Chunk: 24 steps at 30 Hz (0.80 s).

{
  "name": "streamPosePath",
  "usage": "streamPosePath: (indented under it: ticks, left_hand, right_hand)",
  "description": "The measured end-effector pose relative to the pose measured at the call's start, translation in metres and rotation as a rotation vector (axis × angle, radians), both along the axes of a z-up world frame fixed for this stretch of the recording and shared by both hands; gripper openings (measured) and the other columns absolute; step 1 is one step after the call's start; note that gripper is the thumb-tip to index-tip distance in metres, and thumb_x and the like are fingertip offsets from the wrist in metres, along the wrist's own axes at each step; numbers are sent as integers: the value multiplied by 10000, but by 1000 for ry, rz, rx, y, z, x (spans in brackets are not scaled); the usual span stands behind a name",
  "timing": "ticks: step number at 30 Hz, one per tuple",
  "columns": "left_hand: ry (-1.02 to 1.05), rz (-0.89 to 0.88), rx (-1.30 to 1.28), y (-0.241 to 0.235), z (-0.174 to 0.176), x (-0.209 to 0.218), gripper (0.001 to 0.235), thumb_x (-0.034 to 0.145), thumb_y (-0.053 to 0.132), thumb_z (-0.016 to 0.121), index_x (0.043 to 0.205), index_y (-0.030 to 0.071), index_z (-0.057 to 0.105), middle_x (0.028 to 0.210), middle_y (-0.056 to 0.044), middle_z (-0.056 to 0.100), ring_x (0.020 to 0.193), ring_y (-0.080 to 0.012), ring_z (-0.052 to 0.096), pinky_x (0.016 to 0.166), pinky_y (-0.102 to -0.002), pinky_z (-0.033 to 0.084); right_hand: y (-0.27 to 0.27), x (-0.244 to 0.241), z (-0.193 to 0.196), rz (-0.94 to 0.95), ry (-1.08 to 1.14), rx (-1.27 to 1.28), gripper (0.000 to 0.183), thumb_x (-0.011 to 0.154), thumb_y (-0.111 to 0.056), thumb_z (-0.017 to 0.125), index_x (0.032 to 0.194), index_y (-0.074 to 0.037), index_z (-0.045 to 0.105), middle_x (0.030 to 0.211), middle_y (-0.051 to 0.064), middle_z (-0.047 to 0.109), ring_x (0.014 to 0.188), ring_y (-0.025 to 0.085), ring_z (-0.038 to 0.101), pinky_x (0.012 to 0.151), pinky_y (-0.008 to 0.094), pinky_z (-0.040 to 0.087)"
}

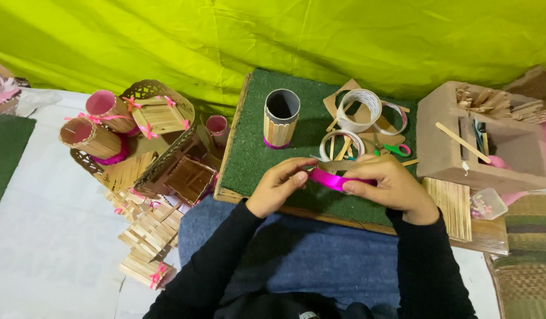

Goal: The person is decorating a cylindrical craft object made of popsicle sticks by applying double-sided tape and then wrapping a pink ribbon around it.

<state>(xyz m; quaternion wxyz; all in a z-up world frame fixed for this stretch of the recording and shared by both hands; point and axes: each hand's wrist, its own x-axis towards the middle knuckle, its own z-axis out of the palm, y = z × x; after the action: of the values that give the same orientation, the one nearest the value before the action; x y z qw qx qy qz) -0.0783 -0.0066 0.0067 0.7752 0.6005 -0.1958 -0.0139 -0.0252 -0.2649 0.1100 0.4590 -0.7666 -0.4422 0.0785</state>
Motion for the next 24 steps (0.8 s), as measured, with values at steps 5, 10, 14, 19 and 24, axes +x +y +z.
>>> streamPosePath:
  ticks: [5,10,14,19,24]
  left_hand:
    - [132,-60,-12,4,-11,1,408,1051,236,552,1390,15,603,1219,-172,677,1076,-186,602,916,-404,553]
    - [147,-109,-197,3,-24,2,513,988,192,650,1454,15,530,1055,-50,700,1017,-102,624,940,-296,507]
    - [150,188,37,15,-22,8,256,864,116,790,1108,56,744,806,-46,714,802,-131,699,751,-264,556]
    - [-106,387,594,42,-3,13,134,850,231,813,963,174,772,857,-13,744,841,-239,733,771,-337,569]
    - [-229,437,650,51,-2,10,129,832,107,791,951,146,759,829,-45,707,823,-282,726,758,-372,584]
  right_hand:
    - [14,14,-6,63,14,96,169,847,-167,774,976,-83,844,642,38,728,626,197,638,686,362,540]
    - [17,16,-6,58,-43,130,150,845,-164,788,965,-89,839,642,20,707,611,177,604,768,384,528]
    - [16,12,-5,-61,-288,-35,102,901,-188,755,951,-108,795,705,31,706,667,235,655,925,463,471]
    - [15,11,-47,-297,-620,-380,139,954,-287,697,952,-162,757,786,8,713,840,212,694,1028,462,432]
    - [21,15,-77,-379,-795,-364,272,969,-330,717,1162,-140,741,812,6,687,841,196,693,965,408,461]
